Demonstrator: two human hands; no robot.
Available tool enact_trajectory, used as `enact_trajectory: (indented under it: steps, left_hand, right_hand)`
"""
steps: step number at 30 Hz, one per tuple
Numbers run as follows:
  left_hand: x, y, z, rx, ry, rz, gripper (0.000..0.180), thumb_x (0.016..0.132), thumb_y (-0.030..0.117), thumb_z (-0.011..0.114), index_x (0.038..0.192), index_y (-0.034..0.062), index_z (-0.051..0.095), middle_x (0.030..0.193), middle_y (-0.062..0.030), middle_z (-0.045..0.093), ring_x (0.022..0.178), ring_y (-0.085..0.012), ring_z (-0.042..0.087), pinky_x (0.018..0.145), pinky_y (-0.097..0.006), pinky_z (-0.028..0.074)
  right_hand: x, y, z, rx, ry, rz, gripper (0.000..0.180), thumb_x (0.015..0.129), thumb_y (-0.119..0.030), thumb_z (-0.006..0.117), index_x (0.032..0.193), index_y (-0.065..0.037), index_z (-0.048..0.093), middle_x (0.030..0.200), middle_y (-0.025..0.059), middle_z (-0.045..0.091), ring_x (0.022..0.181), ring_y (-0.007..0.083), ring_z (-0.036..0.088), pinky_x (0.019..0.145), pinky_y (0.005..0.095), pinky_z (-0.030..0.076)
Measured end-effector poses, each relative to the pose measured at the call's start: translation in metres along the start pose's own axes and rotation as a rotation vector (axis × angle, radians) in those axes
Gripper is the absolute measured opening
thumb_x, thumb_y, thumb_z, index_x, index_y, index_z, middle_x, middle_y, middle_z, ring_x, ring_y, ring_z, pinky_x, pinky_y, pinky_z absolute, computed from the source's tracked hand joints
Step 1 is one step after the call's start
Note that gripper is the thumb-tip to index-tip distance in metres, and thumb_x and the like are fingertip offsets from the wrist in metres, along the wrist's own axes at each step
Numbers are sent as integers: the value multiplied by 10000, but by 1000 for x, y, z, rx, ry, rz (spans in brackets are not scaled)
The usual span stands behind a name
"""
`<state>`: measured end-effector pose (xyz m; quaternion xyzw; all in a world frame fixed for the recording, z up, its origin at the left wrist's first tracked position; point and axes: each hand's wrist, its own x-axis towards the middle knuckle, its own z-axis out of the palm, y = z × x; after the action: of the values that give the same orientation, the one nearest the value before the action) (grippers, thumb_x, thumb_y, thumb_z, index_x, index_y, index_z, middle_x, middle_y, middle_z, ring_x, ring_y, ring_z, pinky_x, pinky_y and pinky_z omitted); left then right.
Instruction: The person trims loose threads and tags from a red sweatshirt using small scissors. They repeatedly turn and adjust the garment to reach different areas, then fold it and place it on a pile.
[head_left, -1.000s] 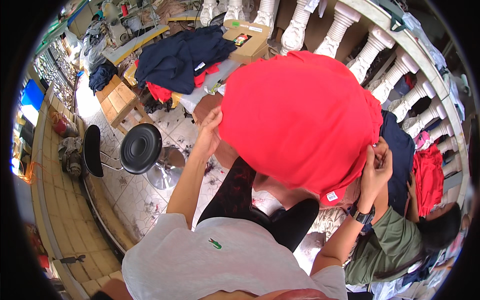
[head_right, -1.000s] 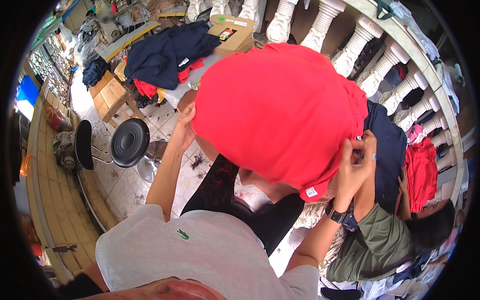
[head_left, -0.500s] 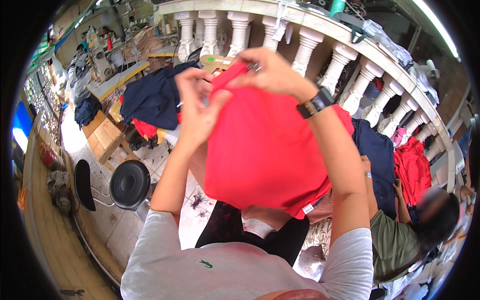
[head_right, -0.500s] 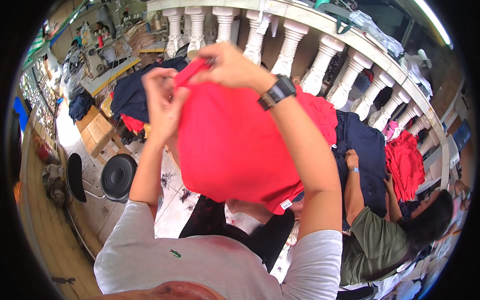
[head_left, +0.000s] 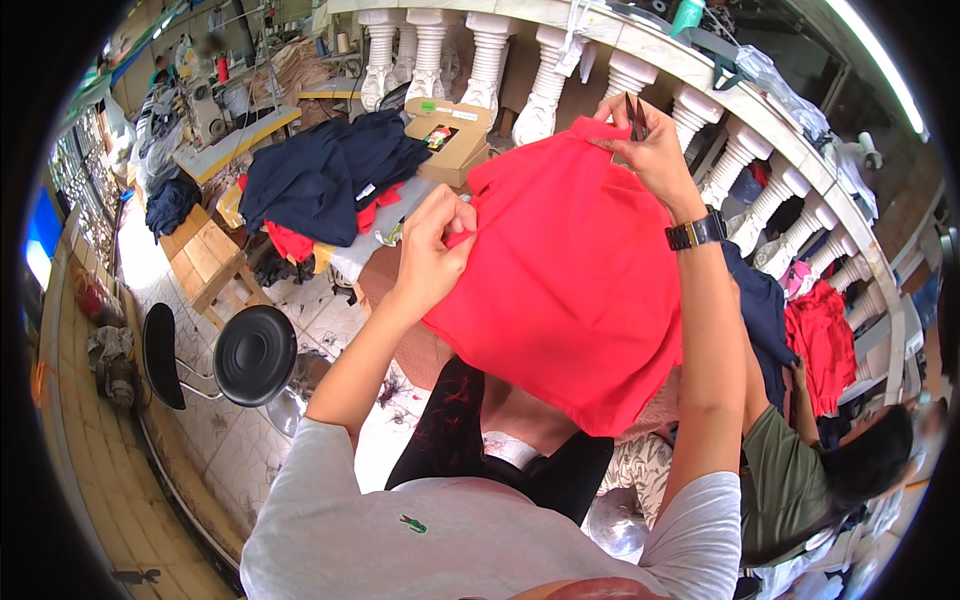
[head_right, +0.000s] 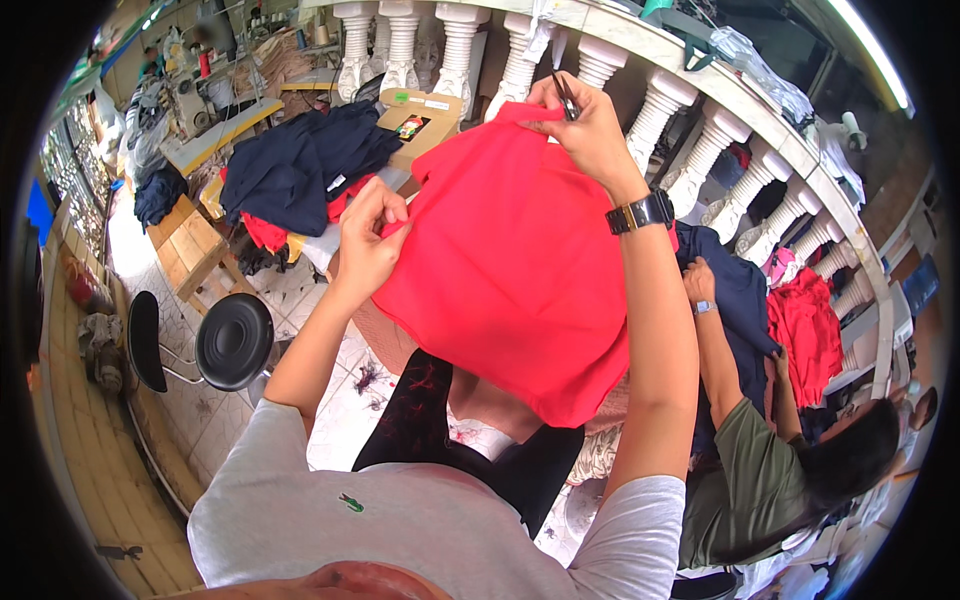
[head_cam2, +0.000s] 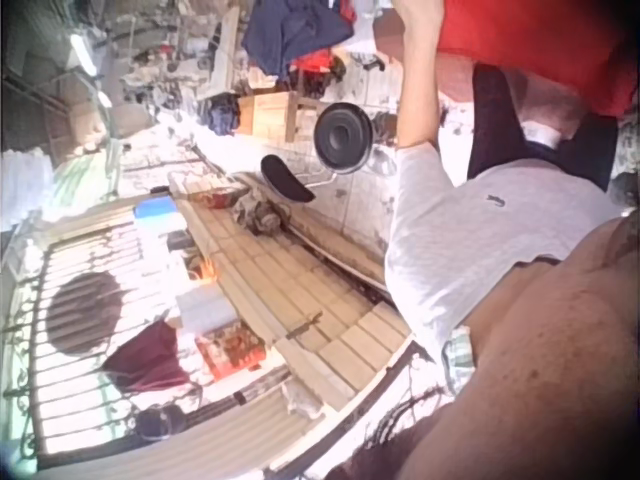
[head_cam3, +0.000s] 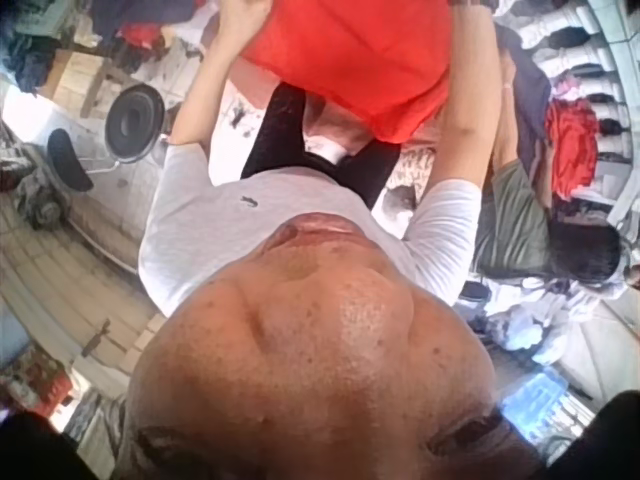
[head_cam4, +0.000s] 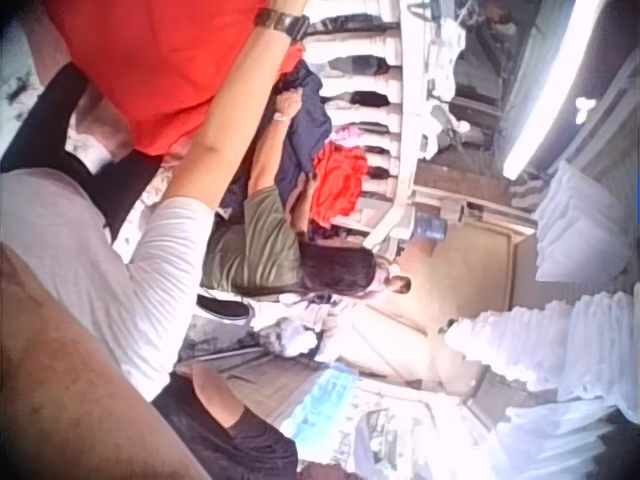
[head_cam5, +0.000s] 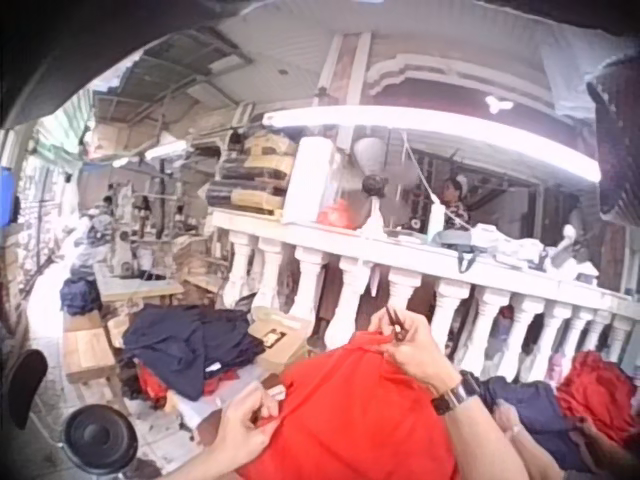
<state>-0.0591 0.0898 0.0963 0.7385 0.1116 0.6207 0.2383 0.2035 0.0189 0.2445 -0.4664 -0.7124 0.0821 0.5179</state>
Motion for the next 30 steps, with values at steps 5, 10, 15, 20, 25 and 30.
enact_trajectory:
  steps: [5, 10, 15, 20, 25, 30]
  left_hand:
    - [-12, 7, 2, 84, -43, 125, 209, 636, -143, 588, 794, -13, 546, 784, -98, 486, 638, -225, 504, 588, -328, 429]
    - [-23, 11, 11, 87, -120, 138, 214, 630, -152, 590, 784, -9, 552, 790, -91, 498, 636, -226, 515, 580, -334, 439]
    - [-25, 18, 14, 62, -89, 81, 287, 622, -134, 622, 867, 3, 559, 793, -102, 495, 633, -211, 503, 585, -325, 443]
    - [-85, 1, -4, 214, -390, -137, 335, 762, 79, 795, 976, -6, 551, 827, -111, 549, 728, -255, 551, 690, -378, 459]
    - [-75, 26, -72, -71, -986, -750, 516, 856, 123, 769, 1310, -31, 578, 1150, -118, 701, 1088, -286, 657, 979, -365, 495]
    - [-23, -23, -181, -450, -63, -670, 538, 889, 126, 722, 1371, -22, 532, 1187, -116, 696, 1120, -263, 651, 995, -359, 503]
  right_hand:
    - [-49, 5, -22, -357, 2, -39, 294, 687, 140, 669, 783, -22, 444, 845, 61, 597, 836, 152, 595, 776, 279, 482]
    - [-102, 19, -19, -473, -15, 32, 273, 636, 121, 654, 811, -10, 491, 914, 95, 599, 809, 275, 619, 825, 314, 518]
    - [-126, -16, 19, -428, -190, -71, 317, 627, 107, 651, 913, -14, 586, 939, 74, 609, 861, 285, 647, 823, 342, 549]
    - [-118, -44, 23, -66, -197, -113, 213, 708, 74, 682, 871, -18, 581, 888, 37, 631, 847, 140, 619, 710, 291, 487]
    - [-70, -89, -17, -177, -147, -188, 264, 713, 104, 607, 944, -21, 588, 973, 16, 600, 931, 112, 579, 880, 268, 478]
    - [-6, -154, -23, -185, -35, -198, 102, 850, -17, 710, 938, -11, 658, 853, -7, 662, 791, 67, 562, 748, 247, 469]
